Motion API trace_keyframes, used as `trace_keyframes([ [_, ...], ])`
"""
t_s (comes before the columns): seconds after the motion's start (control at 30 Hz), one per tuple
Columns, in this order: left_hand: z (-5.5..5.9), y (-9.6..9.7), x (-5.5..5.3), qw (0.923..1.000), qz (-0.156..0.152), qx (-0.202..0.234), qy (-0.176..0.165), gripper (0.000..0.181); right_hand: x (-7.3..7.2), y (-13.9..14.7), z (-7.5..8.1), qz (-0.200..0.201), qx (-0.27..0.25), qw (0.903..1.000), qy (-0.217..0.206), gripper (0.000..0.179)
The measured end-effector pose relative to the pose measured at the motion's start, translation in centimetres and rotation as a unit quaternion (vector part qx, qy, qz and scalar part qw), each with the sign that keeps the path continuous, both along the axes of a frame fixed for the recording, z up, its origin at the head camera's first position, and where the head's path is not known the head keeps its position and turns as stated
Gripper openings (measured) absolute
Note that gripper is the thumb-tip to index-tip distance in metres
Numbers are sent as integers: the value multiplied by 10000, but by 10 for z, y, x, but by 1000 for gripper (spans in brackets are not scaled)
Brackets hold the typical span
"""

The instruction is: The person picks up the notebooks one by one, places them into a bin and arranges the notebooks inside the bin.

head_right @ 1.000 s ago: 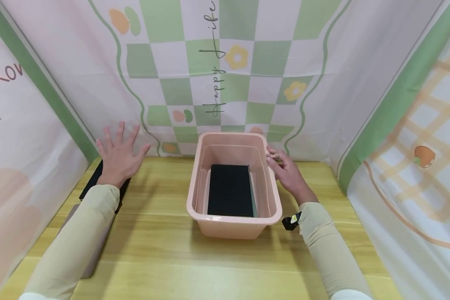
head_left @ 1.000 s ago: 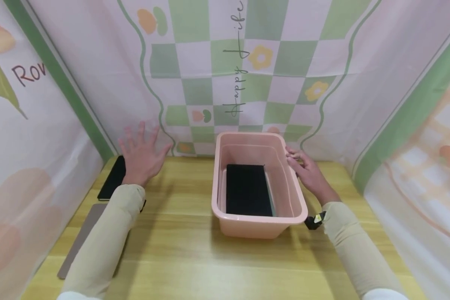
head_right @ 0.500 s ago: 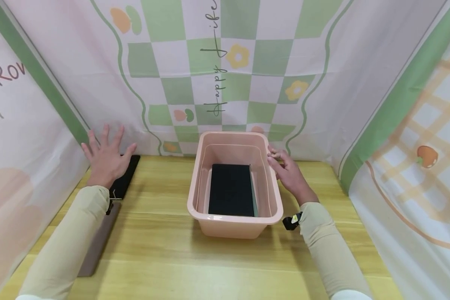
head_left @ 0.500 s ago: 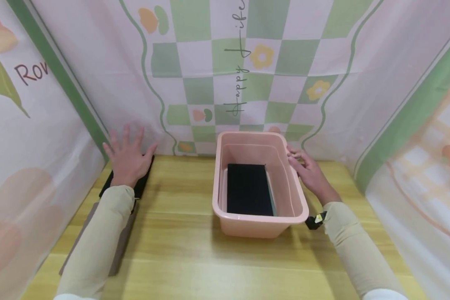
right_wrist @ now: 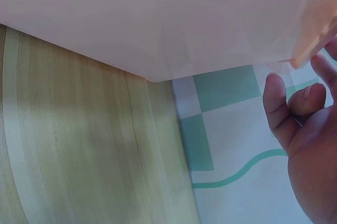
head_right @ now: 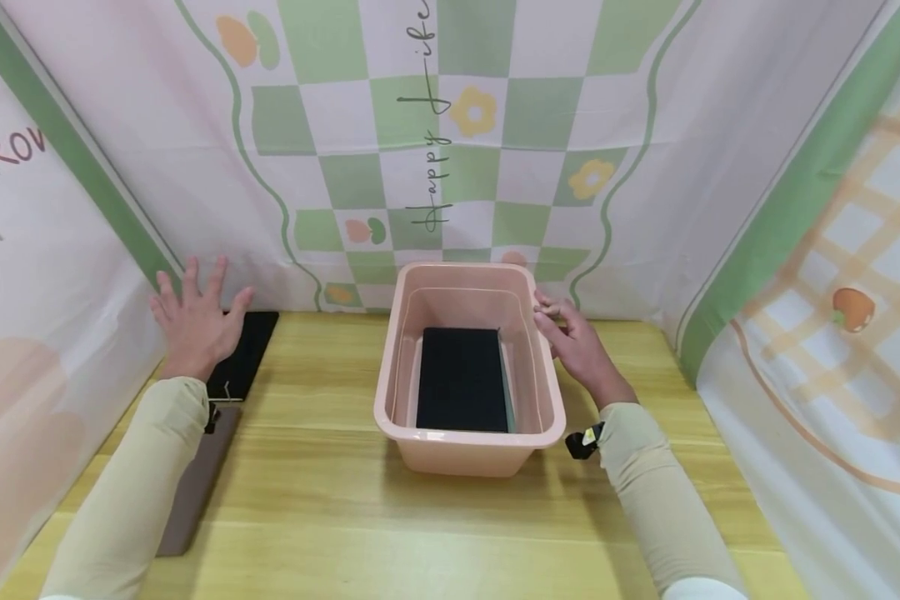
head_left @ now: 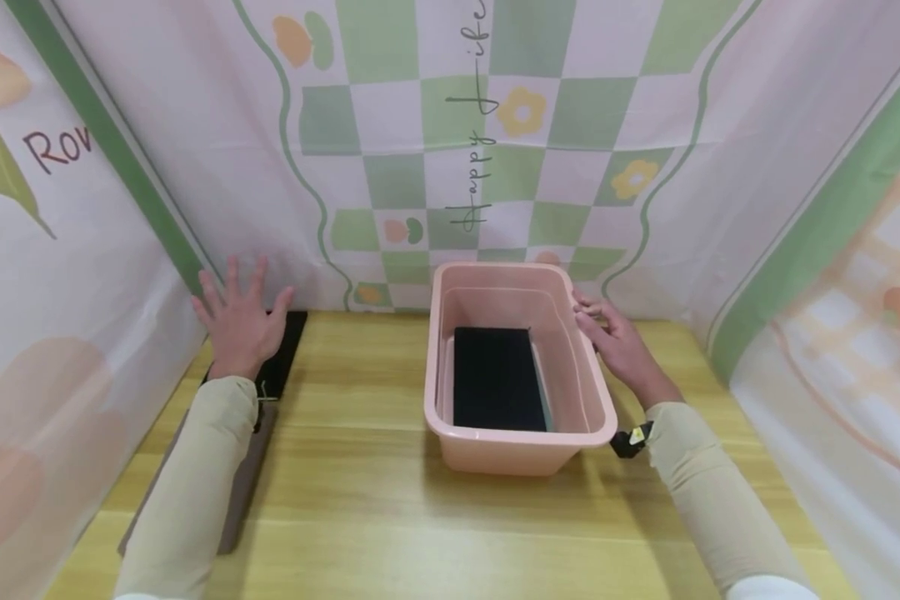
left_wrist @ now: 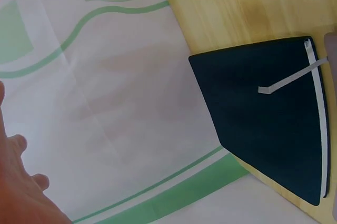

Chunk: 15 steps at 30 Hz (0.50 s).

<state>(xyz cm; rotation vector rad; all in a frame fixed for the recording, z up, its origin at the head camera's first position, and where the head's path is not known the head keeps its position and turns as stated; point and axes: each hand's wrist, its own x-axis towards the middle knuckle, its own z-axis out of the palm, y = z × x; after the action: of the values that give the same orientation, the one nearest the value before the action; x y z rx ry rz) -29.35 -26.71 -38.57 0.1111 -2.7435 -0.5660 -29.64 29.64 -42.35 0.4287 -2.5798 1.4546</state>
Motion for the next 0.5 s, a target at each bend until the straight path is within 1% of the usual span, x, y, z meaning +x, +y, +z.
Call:
trace_keyframes([
  [0.23,-8,-8,4,9999,117,36,-46,73,0,-1,-1,-11,9,10000,-7,37],
  [0.5,-16,-18,7,9992,226,314,-83,75,-1,-1,0,-10,-10,10000,-33,37],
])
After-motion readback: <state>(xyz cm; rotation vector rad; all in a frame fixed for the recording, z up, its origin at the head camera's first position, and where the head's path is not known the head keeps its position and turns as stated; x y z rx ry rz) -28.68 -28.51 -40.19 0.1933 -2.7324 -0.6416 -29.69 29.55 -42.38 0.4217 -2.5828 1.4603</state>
